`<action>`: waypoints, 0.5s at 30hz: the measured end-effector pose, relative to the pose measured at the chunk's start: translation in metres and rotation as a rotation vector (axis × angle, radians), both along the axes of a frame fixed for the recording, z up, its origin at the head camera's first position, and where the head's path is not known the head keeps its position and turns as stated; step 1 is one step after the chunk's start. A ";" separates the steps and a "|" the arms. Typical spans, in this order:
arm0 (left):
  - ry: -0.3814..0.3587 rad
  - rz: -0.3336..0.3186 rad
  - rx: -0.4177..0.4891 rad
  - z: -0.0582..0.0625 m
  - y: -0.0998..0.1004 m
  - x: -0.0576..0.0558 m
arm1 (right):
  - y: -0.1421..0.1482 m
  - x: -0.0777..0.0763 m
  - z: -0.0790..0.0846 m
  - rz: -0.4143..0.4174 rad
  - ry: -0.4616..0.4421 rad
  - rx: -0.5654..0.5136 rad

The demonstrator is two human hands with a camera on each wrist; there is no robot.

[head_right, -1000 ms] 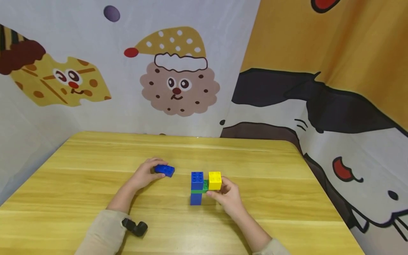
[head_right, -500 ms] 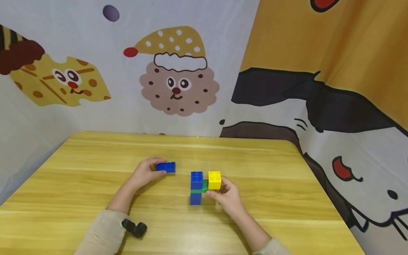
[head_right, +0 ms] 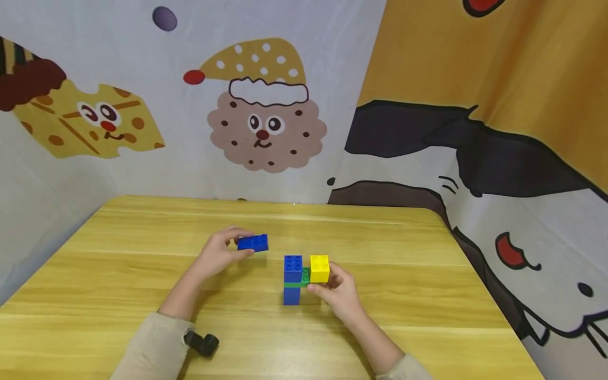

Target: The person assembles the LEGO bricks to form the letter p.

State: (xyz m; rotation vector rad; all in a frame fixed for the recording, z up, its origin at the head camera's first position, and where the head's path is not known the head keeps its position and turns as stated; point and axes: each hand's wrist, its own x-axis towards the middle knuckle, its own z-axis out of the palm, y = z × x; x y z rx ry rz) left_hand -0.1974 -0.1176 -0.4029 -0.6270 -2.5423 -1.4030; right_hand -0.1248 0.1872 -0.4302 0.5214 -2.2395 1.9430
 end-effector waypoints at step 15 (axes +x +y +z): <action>0.075 -0.075 0.068 0.041 0.025 0.024 | -0.001 0.000 0.002 -0.016 -0.023 0.000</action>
